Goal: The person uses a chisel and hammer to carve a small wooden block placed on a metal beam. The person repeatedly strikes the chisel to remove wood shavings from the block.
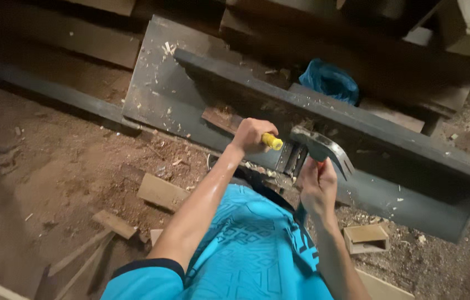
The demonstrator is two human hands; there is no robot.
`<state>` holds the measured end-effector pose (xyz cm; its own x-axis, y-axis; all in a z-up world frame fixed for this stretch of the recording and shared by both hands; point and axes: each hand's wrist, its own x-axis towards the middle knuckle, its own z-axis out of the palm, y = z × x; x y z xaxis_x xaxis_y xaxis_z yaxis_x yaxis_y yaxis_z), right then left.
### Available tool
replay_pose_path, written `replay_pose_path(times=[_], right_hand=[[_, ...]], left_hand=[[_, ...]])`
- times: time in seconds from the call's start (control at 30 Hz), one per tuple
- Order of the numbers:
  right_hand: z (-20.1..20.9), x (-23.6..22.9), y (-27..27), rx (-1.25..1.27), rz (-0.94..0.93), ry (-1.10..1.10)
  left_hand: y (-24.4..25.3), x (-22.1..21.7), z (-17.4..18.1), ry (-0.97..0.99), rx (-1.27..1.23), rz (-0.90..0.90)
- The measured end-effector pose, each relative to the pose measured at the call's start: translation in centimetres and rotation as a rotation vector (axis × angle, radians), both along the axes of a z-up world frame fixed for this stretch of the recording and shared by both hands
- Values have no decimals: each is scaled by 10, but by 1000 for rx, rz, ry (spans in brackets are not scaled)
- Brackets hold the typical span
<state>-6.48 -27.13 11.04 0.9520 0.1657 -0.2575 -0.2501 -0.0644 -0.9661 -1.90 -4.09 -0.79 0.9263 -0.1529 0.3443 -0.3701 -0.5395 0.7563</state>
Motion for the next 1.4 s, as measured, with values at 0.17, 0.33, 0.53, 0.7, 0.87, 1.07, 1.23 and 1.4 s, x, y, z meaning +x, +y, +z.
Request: replay_pose_path(times=[0.17, 0.33, 0.53, 0.7, 0.87, 1.07, 1.23, 1.4], right_hand=[[-14, 13, 5, -237, 160, -205], [-14, -8, 20, -290, 82, -27], [7, -9, 68, -322, 34, -107], [14, -13, 98, -207, -55, -86], [14, -27, 108, -158, -100, -70], [11, -37, 111, -126, -197, -8], [10, -50, 102, -247, -164, -78], [5, -41, 100, -163, -212, -19]], left_hand=[[-6, 7, 7, 45, 100, 82], [1, -8, 0, 90, -61, 78], [35, -6, 9, -153, -61, 13], [53, 0, 3, -108, -126, -81], [44, -7, -8, -90, -96, -121], [13, -19, -19, -142, -204, -82], [3, -25, -22, 58, -125, -142], [16, -18, -14, -100, -278, -93]])
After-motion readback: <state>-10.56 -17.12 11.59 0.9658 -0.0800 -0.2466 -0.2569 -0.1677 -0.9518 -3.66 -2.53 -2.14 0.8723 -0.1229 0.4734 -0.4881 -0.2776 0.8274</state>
